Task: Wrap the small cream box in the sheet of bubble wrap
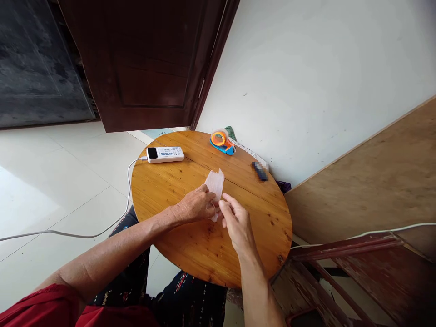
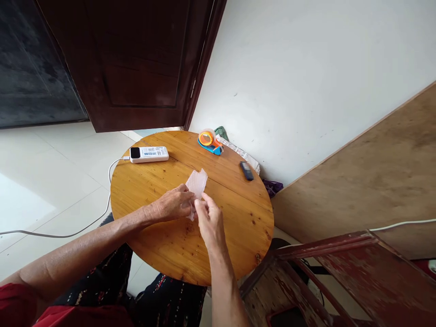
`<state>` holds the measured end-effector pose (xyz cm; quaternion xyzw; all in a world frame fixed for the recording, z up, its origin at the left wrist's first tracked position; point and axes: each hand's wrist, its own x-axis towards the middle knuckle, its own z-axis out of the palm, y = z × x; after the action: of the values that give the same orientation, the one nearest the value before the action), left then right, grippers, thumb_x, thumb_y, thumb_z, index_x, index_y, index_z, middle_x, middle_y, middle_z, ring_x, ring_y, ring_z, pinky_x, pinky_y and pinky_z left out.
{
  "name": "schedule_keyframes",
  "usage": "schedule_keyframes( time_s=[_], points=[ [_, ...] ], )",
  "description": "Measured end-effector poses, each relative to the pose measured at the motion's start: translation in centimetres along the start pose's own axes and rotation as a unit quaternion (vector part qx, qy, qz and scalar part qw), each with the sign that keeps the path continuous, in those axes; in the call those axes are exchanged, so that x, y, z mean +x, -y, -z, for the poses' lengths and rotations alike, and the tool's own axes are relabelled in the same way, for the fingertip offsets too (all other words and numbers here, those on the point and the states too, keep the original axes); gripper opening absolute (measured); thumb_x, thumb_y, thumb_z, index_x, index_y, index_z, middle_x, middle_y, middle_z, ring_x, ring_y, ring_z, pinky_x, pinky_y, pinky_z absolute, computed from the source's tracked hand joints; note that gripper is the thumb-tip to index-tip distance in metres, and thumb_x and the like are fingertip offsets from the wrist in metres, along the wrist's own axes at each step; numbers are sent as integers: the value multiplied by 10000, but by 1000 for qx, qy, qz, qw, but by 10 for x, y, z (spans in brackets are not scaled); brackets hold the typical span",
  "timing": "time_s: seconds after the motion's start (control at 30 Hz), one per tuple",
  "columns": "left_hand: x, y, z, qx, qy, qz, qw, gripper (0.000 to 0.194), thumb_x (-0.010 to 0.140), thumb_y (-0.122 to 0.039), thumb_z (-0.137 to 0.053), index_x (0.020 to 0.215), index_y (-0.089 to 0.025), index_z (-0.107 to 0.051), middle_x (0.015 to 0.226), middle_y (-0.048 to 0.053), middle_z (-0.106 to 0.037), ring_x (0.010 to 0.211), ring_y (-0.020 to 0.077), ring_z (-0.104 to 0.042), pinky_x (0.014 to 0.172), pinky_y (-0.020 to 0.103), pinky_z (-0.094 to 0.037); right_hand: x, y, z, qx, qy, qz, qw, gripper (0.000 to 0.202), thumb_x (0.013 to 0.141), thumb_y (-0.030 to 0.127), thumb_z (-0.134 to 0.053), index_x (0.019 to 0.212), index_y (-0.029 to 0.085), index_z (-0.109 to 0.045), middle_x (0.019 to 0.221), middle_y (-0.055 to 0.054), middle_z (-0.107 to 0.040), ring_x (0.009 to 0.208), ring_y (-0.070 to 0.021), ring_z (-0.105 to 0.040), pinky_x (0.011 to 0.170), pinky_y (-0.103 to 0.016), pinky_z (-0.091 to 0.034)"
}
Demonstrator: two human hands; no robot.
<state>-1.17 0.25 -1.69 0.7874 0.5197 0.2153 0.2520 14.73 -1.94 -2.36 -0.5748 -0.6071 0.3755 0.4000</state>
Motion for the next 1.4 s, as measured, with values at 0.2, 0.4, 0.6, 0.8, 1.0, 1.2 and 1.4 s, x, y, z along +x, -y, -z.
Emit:
schedule_keyframes(
  time_s=[0.2,0.4,0.6,0.8,1.0,1.2,1.4],
  points=[
    [-1,21,-13,-227,-53,20,972,543,740,-196,-617,1277,-119,-585,1153,100,-598,753,142,-593,698,284,-529,-8,7,15,-37,110,58,991,532,917,294,-459,1431,156,-469,1167,-129,-717,673,-148,-638,649,-308,-543],
    [-5,20,-15,-254,-78,15,964,540,760,-365,-675,1247,-143,-599,1121,80,-600,770,153,-604,736,312,-531,-13,5,18,-144,149,142,968,637,890,153,-432,1516,235,-348,1332,-101,-645,1108,-225,-661,993,-429,-511],
    [-9,11,-23,-157,-104,2,982,655,743,-295,-677,1371,-197,-516,1227,98,-551,1036,249,-626,937,399,-518,-10,10,23,-131,186,134,964,648,902,143,-408,1536,215,-297,1378,-123,-609,1128,-221,-652,987,-426,-522],
    [-8,16,-29,-156,-105,-13,982,598,711,-230,-630,1306,-186,-581,1235,103,-527,1050,246,-608,925,382,-526,7,12,28,-57,192,89,976,545,887,181,-454,1431,215,-457,1247,-108,-689,693,-130,-673,818,-361,-559],
    [-10,16,-30,-160,-104,-1,982,578,696,-259,-637,1269,-189,-608,1247,98,-501,970,222,-604,874,372,-543,33,-18,34,86,3,-60,994,439,751,366,-687,1124,142,-625,1001,-129,-726,732,-205,-701,487,-260,-499],
    [-13,16,-29,-142,-96,-15,985,595,707,-239,-622,1301,-221,-588,1317,102,-464,872,185,-612,820,361,-558,54,-17,16,116,50,-141,982,445,644,372,-763,1001,152,-615,721,-41,-690,555,-164,-631,340,-210,-379],
    [-16,12,-27,-67,-111,-75,989,547,733,-198,-603,1274,-277,-607,1538,64,-376,1103,257,-600,947,400,-517,74,-16,0,123,65,-119,983,361,572,360,-782,820,170,-602,517,69,-570,389,-80,-409,342,-201,-271]
  ],
)
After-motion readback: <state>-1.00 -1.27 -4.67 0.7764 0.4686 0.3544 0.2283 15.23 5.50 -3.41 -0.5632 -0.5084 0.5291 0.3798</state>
